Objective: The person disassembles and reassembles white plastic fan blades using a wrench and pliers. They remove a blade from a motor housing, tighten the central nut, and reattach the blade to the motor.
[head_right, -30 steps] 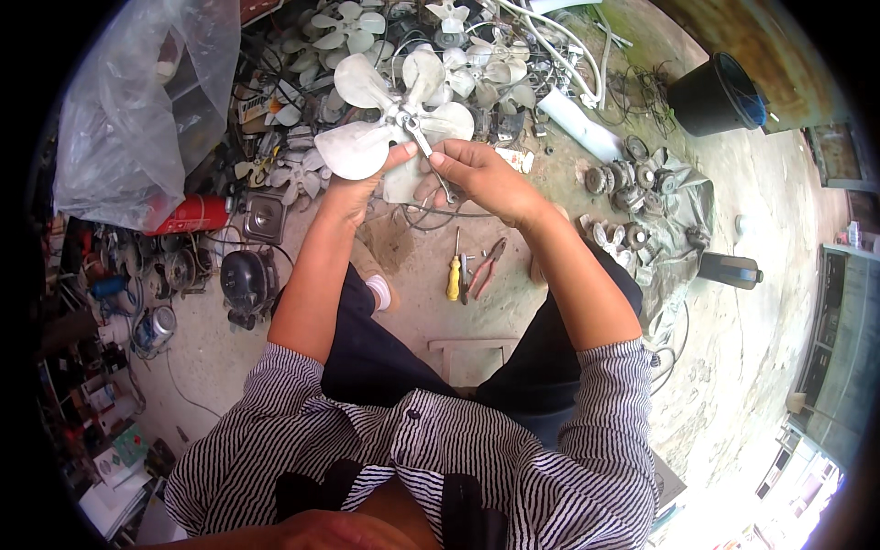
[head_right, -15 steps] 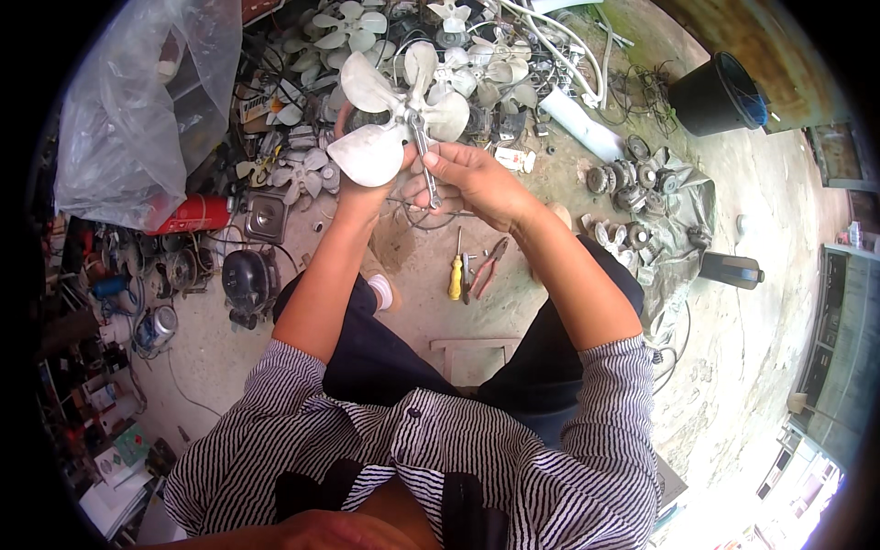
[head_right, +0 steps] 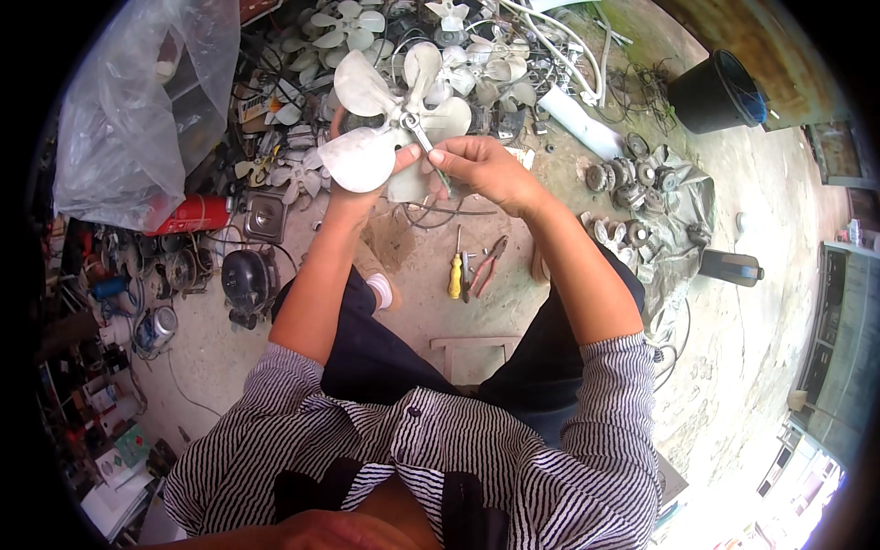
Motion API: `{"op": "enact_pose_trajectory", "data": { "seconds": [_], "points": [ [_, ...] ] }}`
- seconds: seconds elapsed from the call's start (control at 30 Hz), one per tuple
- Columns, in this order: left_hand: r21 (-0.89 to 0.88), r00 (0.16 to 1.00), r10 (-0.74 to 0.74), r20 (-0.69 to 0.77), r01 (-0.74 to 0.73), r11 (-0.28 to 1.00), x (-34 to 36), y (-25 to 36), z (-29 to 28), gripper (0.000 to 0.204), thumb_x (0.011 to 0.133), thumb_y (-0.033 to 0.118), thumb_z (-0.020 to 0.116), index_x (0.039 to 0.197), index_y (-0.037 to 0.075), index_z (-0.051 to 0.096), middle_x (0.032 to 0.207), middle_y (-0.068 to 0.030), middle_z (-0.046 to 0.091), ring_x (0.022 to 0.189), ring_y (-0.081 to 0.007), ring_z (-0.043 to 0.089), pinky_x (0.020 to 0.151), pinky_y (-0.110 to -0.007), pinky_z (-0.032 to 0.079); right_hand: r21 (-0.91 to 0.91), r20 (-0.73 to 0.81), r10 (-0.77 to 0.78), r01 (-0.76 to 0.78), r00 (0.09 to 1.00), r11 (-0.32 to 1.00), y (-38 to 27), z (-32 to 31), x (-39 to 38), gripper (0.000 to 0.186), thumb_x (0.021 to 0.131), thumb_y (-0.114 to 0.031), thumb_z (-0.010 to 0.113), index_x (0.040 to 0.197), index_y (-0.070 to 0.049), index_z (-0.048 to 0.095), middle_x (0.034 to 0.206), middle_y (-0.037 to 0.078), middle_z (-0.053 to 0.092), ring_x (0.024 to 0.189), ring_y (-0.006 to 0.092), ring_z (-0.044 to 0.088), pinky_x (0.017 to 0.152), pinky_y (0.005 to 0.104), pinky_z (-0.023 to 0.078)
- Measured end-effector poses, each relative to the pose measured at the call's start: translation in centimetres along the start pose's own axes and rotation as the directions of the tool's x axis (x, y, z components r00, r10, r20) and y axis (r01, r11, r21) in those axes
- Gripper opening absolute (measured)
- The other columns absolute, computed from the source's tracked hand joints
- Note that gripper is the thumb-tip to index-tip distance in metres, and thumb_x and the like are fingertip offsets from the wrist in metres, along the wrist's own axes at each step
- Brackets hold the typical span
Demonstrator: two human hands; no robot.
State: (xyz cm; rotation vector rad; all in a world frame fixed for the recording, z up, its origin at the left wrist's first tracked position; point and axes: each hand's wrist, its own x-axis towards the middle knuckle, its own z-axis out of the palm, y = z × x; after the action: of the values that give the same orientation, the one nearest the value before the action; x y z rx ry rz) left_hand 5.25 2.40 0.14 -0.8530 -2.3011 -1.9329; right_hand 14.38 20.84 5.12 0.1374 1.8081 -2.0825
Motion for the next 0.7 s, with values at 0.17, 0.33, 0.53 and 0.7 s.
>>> {"op": "enact_pose_trajectory", "data": {
  "seconds": [0.17, 0.33, 0.53, 0.7],
  "points": [
    [0.117, 0.981, 0.055, 0.185, -0.077, 0.990, 0.8, 2.1, -1.6, 0.049, 0.063, 0.033, 0.083, 0.097, 0.003, 0.064, 0.078, -0.0050, 0.068, 0.089, -0.0197, 0.063, 0.110, -0.040, 0.025, -0.441, -0.191, -0.233, 0.129, 0.954, 0.888, -0.2, -1.8, -0.2, 0.024, 0.092, -0.027, 0.059, 0.094, -0.004, 0.067, 0.075, 0.001, 0.061, 0.069, 0.0085, 0.054, 0.064, 0.0237, 0.043],
    [-0.103, 0.970, -0.171, 0.174, 0.190, 0.976, 0.4, 2.2, -1.1, 0.064, 0.063, 0.024, 0.085, 0.113, -0.001, 0.053, 0.090, -0.0057, 0.065, 0.089, -0.0172, 0.061, 0.102, -0.035, 0.036, -0.716, -0.268, -0.389, 0.087, 0.881, 0.692, -1.5, -1.8, -1.0, 0.024, 0.091, -0.025, 0.059, 0.096, -0.002, 0.067, 0.081, 0.006, 0.066, 0.072, 0.0138, 0.057, 0.067, 0.0282, 0.046],
    [-0.348, 0.836, -0.507, 0.210, 0.548, 0.761, 0.7, 3.7, -0.8, 0.044, 0.068, 0.011, 0.081, 0.105, 0.002, 0.060, 0.098, -0.0037, 0.062, 0.090, -0.0142, 0.058, 0.080, -0.029, 0.048, -0.116, -0.178, -0.118, 0.098, 0.977, 0.988, -1.3, -0.5, -1.0, 0.027, 0.098, -0.030, 0.049, 0.095, -0.006, 0.061, 0.081, 0.001, 0.064, 0.070, 0.0079, 0.053, 0.067, 0.0208, 0.042],
    [-0.381, 0.877, -0.445, 0.182, 0.480, 0.790, 0.6, 3.4, -0.5, 0.040, 0.069, 0.011, 0.081, 0.102, 0.003, 0.060, 0.097, -0.0031, 0.062, 0.088, -0.0137, 0.057, 0.078, -0.028, 0.048, 0.045, -0.101, -0.029, 0.034, 0.994, 0.998, -0.8, 0.6, -0.5, 0.027, 0.097, -0.029, 0.049, 0.099, -0.006, 0.062, 0.084, 0.002, 0.067, 0.068, 0.0056, 0.053, 0.061, 0.0192, 0.039]
  ]
}}
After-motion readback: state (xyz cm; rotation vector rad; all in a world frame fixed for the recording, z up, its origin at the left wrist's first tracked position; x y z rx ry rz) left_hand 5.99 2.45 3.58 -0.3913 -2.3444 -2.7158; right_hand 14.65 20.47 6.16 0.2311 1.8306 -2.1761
